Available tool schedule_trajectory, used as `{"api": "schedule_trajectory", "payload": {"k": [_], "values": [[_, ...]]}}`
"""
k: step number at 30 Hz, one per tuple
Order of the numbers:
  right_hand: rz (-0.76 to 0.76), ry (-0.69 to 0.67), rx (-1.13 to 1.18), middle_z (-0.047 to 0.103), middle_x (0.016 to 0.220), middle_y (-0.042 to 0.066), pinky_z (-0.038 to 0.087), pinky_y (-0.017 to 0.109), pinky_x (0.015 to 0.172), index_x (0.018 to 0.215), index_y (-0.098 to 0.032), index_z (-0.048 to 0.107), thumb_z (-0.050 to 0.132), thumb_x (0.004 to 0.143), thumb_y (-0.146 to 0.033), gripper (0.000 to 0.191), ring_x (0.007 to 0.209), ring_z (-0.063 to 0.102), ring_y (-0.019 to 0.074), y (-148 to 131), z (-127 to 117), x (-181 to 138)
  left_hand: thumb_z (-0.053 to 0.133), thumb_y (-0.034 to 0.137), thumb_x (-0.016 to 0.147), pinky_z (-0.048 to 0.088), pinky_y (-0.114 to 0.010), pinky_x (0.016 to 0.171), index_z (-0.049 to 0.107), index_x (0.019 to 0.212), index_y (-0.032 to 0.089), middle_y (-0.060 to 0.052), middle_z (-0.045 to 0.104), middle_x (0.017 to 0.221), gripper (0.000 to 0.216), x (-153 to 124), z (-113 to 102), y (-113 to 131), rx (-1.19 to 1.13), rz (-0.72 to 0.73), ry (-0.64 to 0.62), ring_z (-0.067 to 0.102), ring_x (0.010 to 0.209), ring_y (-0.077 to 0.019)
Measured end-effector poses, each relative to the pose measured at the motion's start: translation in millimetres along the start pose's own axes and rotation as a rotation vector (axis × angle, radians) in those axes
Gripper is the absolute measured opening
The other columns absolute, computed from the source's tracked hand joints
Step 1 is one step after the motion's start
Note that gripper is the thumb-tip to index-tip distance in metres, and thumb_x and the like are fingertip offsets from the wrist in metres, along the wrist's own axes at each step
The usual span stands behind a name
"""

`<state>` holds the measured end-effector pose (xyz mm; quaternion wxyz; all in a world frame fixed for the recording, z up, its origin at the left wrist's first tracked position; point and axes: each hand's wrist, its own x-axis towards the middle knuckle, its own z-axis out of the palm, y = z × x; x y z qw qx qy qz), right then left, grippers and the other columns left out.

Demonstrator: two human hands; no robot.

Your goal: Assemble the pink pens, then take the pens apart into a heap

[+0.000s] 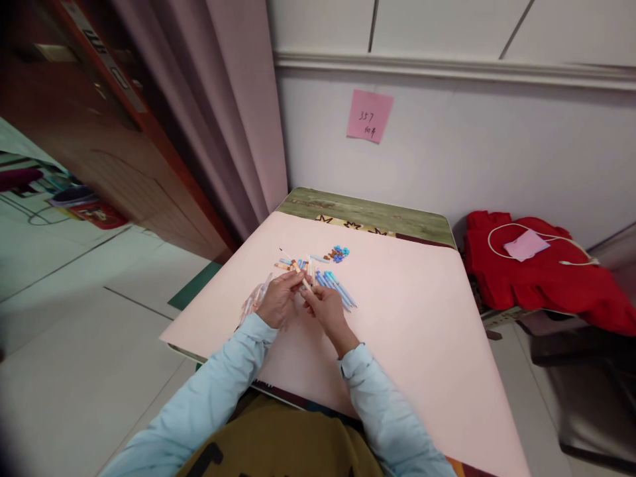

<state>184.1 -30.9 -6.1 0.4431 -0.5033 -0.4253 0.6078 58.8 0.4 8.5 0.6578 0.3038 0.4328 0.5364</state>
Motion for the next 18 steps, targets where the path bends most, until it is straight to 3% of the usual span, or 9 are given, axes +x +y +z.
{"api": "schedule_trajectory", "payload": {"k": [3,8,10,14,16,18], "values": [[-0.052,0.037,-0.082,0.06,0.057,0.0,0.037,0.024,0.046,0.074,-0.017,0.066,0.072,0.072,-0.063,0.046,0.047,0.05,0.0111,-0.1,0.9,-2.8,0.083,0.035,0.066,0.047,-0.028,0.065,0.069,0.076,0.011,-0.007,0.069,0.073,0.029,1.4,-1.3,-0.3,0.017,-0.001,0.006,0.062,0.065,-0.0144],[0.211,-0.06,0.14,0.054,0.052,-0.002,0.026,0.022,0.042,0.078,-0.018,0.067,0.051,0.082,-0.075,0.06,0.041,0.039,0.0076,-4.2,-1.1,-0.7,0.084,0.035,0.065,0.046,-0.027,0.061,0.068,0.077,0.011,-0.005,0.068,0.072,0.031,1.4,-1.1,-1.7,-0.008,-0.065,-0.033,0.059,0.06,-0.0123],[0.247,-0.069,0.202,0.053,0.055,-0.002,0.025,0.021,0.042,0.076,-0.017,0.067,0.059,0.079,-0.073,0.057,0.043,0.038,0.0063,-3.6,-2.2,1.9,0.084,0.036,0.066,0.046,-0.027,0.058,0.068,0.077,0.011,-0.005,0.068,0.071,0.032,1.4,0.1,-2.7,-0.017,-0.075,-0.031,0.058,0.057,-0.0114],[0.119,0.054,0.183,0.06,0.063,0.0,0.033,0.022,0.049,0.071,-0.017,0.062,0.082,0.062,-0.06,0.048,0.051,0.045,0.0078,-0.5,-2.4,3.6,0.085,0.035,0.065,0.049,-0.028,0.068,0.068,0.077,0.011,-0.008,0.071,0.076,0.031,3.5,3.1,-3.8,-0.028,-0.043,0.029,0.063,0.067,-0.0142],[0.082,0.104,0.182,0.056,0.06,-0.004,0.033,0.022,0.049,0.071,-0.019,0.058,0.088,0.055,-0.053,0.049,0.051,0.044,0.008,-0.1,-1.5,2.7,0.085,0.033,0.064,0.05,-0.029,0.074,0.068,0.077,0.012,-0.008,0.071,0.078,0.031,5.0,4.0,-3.7,-0.031,-0.039,0.067,0.065,0.073,-0.016],[0.116,0.075,0.218,0.049,0.055,-0.007,0.028,0.022,0.046,0.073,-0.02,0.056,0.082,0.061,-0.06,0.05,0.047,0.038,0.0071,-0.4,-0.7,2.0,0.085,0.033,0.064,0.05,-0.029,0.074,0.069,0.077,0.012,-0.008,0.071,0.078,0.03,5.9,4.4,-3.6,-0.022,-0.043,0.064,0.065,0.073,-0.016]]}}
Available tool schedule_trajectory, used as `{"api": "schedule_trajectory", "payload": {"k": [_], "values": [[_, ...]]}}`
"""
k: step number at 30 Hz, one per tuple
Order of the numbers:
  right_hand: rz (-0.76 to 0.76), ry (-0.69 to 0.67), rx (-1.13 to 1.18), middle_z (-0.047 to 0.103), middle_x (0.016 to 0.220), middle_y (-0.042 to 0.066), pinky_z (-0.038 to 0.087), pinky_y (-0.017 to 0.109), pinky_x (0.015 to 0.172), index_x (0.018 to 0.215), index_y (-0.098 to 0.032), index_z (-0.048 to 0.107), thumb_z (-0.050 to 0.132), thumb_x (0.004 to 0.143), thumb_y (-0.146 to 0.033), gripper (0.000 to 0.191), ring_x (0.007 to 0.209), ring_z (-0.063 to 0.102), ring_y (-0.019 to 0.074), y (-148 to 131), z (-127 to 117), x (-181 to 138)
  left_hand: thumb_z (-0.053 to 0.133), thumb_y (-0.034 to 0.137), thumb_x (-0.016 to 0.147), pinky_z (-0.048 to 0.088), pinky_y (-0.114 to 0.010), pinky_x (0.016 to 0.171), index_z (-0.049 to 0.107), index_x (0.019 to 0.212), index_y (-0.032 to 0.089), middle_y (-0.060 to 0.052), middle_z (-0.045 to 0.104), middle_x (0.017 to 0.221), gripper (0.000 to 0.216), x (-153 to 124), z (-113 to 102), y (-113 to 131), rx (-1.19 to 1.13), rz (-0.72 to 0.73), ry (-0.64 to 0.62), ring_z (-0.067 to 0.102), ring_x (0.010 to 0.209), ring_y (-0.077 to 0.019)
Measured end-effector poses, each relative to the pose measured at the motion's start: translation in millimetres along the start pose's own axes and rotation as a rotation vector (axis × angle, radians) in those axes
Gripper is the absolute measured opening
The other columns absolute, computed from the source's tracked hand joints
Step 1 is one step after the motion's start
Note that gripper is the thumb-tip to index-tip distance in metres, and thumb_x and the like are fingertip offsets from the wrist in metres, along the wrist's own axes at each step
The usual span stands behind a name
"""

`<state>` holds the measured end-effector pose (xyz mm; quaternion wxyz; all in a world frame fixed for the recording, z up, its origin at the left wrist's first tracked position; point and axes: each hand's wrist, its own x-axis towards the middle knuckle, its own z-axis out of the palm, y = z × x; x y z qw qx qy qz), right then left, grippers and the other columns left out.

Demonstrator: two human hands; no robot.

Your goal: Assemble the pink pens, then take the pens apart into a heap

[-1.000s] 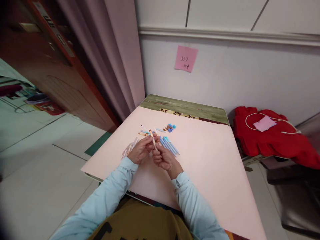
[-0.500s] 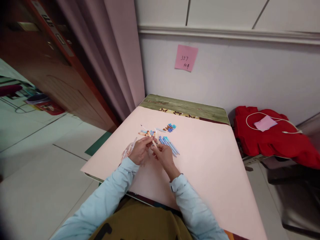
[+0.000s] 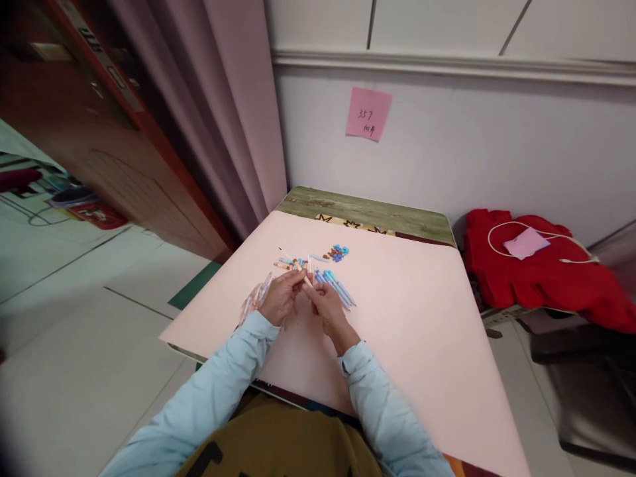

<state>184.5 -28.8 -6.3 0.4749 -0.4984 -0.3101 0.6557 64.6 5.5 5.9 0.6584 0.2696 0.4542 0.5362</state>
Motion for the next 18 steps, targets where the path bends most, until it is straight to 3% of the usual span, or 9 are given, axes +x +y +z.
{"api": "schedule_trajectory", "payload": {"k": [3,5,7,9,13,18], "values": [[0.132,-0.1,0.049,0.033,0.047,-0.01,0.017,0.022,0.041,0.076,-0.019,0.059,0.06,0.077,-0.074,0.055,0.041,0.022,0.006,0,0,1,0.084,0.033,0.065,0.049,-0.027,0.07,0.069,0.077,0.011,-0.007,0.07,0.076,0.029,0,0,-1,0.021,0.004,-0.043,0.063,0.068,-0.0136],[0.157,-0.097,0.045,0.03,0.047,-0.01,0.016,0.021,0.04,0.077,-0.018,0.061,0.059,0.079,-0.072,0.054,0.04,0.019,0.0056,0,-1,4,0.084,0.032,0.065,0.049,-0.026,0.067,0.069,0.078,0.011,-0.007,0.069,0.074,0.029,0,2,-2,0.021,-0.005,-0.048,0.062,0.064,-0.0124],[0.132,-0.062,0.023,0.04,0.051,-0.008,0.019,0.02,0.04,0.076,-0.018,0.062,0.063,0.079,-0.066,0.049,0.042,0.026,0.0054,1,-2,7,0.083,0.033,0.066,0.048,-0.027,0.063,0.068,0.083,0.01,-0.007,0.069,0.073,0.032,2,4,-3,0.032,0.0,-0.028,0.06,0.058,-0.011],[0.125,-0.046,0.012,0.05,0.058,-0.004,0.022,0.02,0.041,0.075,-0.018,0.062,0.064,0.08,-0.064,0.046,0.044,0.034,0.0057,1,-3,9,0.081,0.032,0.067,0.048,-0.027,0.058,0.067,0.102,0.011,-0.005,0.069,0.075,0.043,4,7,-2,0.078,0.04,-0.017,0.056,0.051,-0.0097],[0.111,-0.027,0.018,0.055,0.06,-0.001,0.024,0.022,0.041,0.075,-0.019,0.064,0.065,0.08,-0.064,0.045,0.044,0.037,0.0072,1,-6,11,0.078,0.028,0.068,0.046,-0.026,0.053,0.042,0.144,0.019,0.001,0.067,0.071,0.084,11,11,0,0.191,0.147,-0.098,0.055,0.047,-0.0104],[-0.041,0.087,-0.018,0.063,0.066,0.003,0.036,0.026,0.05,0.07,-0.02,0.064,0.075,0.072,-0.06,0.041,0.054,0.048,0.0122,4,-6,7,0.075,0.027,0.07,0.051,-0.027,0.059,0.041,0.144,0.019,-0.001,0.068,0.071,0.082,17,9,-3,0.206,0.159,-0.12,0.062,0.056,-0.0142]]}}
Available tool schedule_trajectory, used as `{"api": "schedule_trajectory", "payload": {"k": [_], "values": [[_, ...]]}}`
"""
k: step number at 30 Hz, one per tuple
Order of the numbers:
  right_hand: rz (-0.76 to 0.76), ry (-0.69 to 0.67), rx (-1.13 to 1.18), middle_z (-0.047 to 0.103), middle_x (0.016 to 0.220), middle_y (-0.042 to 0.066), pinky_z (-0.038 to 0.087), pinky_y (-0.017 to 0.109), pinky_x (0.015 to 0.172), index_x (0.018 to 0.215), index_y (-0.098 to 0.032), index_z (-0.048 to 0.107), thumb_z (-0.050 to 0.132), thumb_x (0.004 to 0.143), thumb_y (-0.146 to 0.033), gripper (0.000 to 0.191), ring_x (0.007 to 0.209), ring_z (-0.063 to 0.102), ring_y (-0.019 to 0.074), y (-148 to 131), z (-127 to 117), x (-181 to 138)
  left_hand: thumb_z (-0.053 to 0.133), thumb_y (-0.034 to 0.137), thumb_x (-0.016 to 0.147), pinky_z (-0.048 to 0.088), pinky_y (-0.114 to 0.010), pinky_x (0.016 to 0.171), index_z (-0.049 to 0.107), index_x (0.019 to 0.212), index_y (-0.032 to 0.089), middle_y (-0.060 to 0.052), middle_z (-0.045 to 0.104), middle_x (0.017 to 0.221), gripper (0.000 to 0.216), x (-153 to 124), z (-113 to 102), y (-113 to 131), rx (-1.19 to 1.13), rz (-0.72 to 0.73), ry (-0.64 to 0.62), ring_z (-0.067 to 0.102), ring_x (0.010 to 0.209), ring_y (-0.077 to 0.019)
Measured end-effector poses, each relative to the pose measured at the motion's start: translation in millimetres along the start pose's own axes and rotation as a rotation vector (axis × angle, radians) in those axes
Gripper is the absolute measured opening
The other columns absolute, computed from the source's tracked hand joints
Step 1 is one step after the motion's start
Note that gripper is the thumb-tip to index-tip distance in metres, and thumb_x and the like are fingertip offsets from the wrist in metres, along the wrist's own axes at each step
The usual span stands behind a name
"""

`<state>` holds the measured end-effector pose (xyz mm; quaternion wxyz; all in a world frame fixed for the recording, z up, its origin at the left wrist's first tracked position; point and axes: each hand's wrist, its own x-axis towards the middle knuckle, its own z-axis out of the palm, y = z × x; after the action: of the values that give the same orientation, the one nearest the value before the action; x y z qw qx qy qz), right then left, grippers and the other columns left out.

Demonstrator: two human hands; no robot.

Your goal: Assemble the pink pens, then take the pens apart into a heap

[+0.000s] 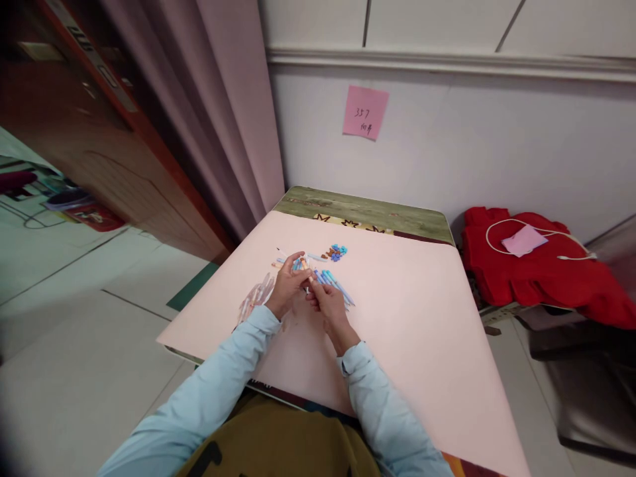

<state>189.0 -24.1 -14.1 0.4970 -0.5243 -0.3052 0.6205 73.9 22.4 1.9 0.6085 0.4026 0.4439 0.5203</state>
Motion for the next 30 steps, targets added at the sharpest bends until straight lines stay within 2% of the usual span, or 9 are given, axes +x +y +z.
{"api": "schedule_trajectory", "payload": {"k": [5,7,12,14,18,21,23,27,30], "values": [[-0.106,0.08,-0.006,0.058,0.059,-0.001,0.037,0.028,0.054,0.065,-0.021,0.057,0.085,0.057,-0.053,0.044,0.054,0.046,0.0123,3,2,-1,0.077,0.03,0.068,0.052,-0.029,0.06,0.046,0.139,0.019,-0.001,0.068,0.071,0.078,3,0,-6,-0.005,-0.036,0.067,0.064,0.058,-0.0158],[-0.1,0.07,0.0,0.055,0.057,-0.003,0.034,0.027,0.052,0.066,-0.021,0.055,0.086,0.056,-0.052,0.045,0.051,0.043,0.0114,2,1,-1,0.078,0.03,0.068,0.052,-0.029,0.06,0.046,0.138,0.019,-0.001,0.068,0.07,0.078,3,0,-6,-0.009,-0.038,0.073,0.064,0.058,-0.0166],[0.186,-0.153,0.105,0.043,0.05,-0.006,0.022,0.023,0.042,0.075,-0.02,0.062,0.06,0.078,-0.072,0.052,0.041,0.03,0.0077,-3,-3,2,0.076,0.03,0.07,0.052,-0.03,0.056,0.044,0.139,0.02,-0.002,0.069,0.072,0.078,2,1,-2,-0.019,-0.043,0.074,0.065,0.056,-0.018],[0.247,-0.199,0.142,0.045,0.051,-0.005,0.023,0.022,0.041,0.077,-0.019,0.064,0.06,0.079,-0.07,0.051,0.041,0.031,0.0065,-4,-5,4,0.076,0.03,0.07,0.053,-0.03,0.057,0.046,0.138,0.019,-0.003,0.07,0.073,0.075,2,1,0,0.006,-0.044,0.086,0.066,0.058,-0.0186],[0.114,-0.092,0.064,0.058,0.062,-0.001,0.03,0.022,0.045,0.073,-0.019,0.062,0.077,0.07,-0.057,0.041,0.048,0.043,0.0079,-3,-5,7,0.076,0.027,0.071,0.055,-0.032,0.064,0.047,0.135,0.017,-0.002,0.069,0.071,0.071,5,1,2,0.006,-0.025,0.098,0.068,0.061,-0.0176],[-0.003,0.035,0.018,0.057,0.06,-0.004,0.033,0.023,0.048,0.071,-0.02,0.057,0.087,0.055,-0.047,0.044,0.05,0.043,0.0085,-1,-5,8,0.077,0.029,0.07,0.056,-0.032,0.066,0.046,0.134,0.017,-0.001,0.069,0.071,0.072,7,2,4,-0.021,-0.015,0.118,0.07,0.064,-0.0184],[-0.032,0.063,0.02,0.052,0.057,-0.007,0.032,0.023,0.047,0.072,-0.021,0.054,0.088,0.051,-0.047,0.048,0.049,0.041,0.0082,-1,-4,8,0.078,0.032,0.071,0.057,-0.033,0.068,0.048,0.131,0.016,-0.002,0.069,0.071,0.069,8,2,5,-0.018,-0.011,0.146,0.07,0.066,-0.0187],[-0.006,-0.059,0.029,0.043,0.054,-0.008,0.024,0.022,0.044,0.069,-0.021,0.047,0.078,0.065,-0.059,0.049,0.046,0.034,0.0074,0,-3,6,0.078,0.032,0.071,0.056,-0.031,0.066,0.05,0.127,0.017,-0.003,0.07,0.072,0.065,10,1,4,0.003,-0.031,0.131,0.07,0.063,-0.017],[-0.058,-0.005,-0.115,0.044,0.055,-0.006,0.024,0.023,0.045,0.068,-0.021,0.049,0.066,0.076,-0.06,0.043,0.046,0.034,0.0088,3,-6,7,0.078,0.03,0.071,0.056,-0.029,0.064,0.051,0.125,0.016,-0.002,0.069,0.07,0.062,16,-2,3,0.025,-0.041,0.172,0.068,0.061,-0.0159]]}}
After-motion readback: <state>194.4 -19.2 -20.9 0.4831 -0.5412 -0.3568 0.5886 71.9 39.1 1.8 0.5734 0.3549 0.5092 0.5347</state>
